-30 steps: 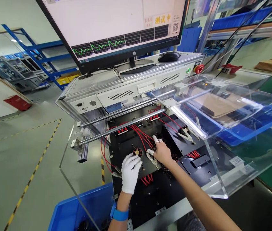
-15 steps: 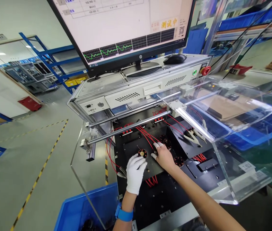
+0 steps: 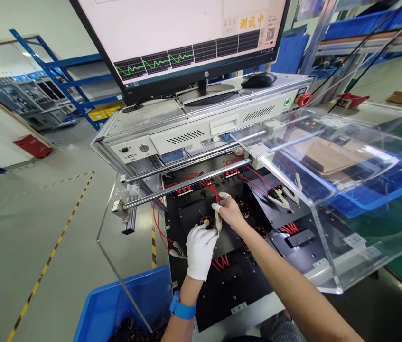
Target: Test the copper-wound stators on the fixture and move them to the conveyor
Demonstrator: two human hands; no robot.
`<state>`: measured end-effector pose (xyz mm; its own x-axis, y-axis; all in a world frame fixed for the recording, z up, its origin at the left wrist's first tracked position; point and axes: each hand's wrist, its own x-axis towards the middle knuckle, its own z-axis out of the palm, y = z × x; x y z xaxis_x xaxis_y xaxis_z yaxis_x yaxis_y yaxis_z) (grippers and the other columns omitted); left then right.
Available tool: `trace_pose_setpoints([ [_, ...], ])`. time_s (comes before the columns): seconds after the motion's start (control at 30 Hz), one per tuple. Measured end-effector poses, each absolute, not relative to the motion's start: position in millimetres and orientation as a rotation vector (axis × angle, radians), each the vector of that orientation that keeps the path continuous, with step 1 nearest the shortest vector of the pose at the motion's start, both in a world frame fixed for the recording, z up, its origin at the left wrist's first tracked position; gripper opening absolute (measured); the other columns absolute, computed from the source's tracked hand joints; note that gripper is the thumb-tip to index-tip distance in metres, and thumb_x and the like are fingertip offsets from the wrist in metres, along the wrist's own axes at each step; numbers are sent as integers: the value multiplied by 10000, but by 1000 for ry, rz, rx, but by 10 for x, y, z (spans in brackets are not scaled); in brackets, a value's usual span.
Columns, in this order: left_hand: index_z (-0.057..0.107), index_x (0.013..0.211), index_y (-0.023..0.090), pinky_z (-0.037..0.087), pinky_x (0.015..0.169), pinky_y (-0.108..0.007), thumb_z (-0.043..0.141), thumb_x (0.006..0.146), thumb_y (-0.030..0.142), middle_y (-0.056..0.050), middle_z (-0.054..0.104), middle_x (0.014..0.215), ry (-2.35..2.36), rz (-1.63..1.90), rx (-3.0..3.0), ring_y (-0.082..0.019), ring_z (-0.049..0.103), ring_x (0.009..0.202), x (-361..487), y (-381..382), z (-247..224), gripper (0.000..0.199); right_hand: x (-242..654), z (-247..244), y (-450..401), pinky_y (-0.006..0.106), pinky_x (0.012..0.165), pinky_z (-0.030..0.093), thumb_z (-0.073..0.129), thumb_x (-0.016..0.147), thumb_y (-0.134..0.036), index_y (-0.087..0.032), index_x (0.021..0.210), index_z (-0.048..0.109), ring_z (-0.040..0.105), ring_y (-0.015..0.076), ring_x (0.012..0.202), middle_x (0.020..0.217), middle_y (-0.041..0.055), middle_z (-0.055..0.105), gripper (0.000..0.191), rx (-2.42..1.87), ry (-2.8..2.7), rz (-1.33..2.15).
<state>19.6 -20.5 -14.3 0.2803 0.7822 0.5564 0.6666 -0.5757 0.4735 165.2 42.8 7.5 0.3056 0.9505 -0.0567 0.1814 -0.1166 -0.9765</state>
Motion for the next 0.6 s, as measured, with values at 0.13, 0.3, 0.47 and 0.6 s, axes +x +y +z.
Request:
trace_pose_setpoints([
  [0.13,685,860,251,456,894,-418,591,779,251,-3,685,813,1371,1190,2367,-205,590,930,197,-206,-142,124,1629,114,422,296,674,449,633,644,-318,-154,1120,496,572,156,672,727,0,593,522,-1620,-1098,922],
  [0.3,689,842,239,485,860,-417,584,778,252,-22,683,811,1380,1217,2213,-209,599,904,213,-205,-145,124,1750,17,348,322,749,467,595,709,-398,-143,1188,450,595,170,786,870,51,624,562,-1486,-1037,941],
  [0.47,689,821,215,519,801,-379,577,776,263,-41,679,845,1403,1278,1993,-196,615,857,223,-199,-164,130,2062,-267,36,414,978,340,574,734,-282,-139,1015,611,420,263,1166,1211,155,499,318,-1770,-1537,502],
  [0.6,688,831,217,517,807,-382,574,778,274,-41,678,838,1404,1268,1984,-196,614,862,224,-193,-178,138,2171,-396,-8,414,979,339,608,724,-290,-121,782,650,375,287,1204,1188,185,507,183,-1847,-1701,548],
])
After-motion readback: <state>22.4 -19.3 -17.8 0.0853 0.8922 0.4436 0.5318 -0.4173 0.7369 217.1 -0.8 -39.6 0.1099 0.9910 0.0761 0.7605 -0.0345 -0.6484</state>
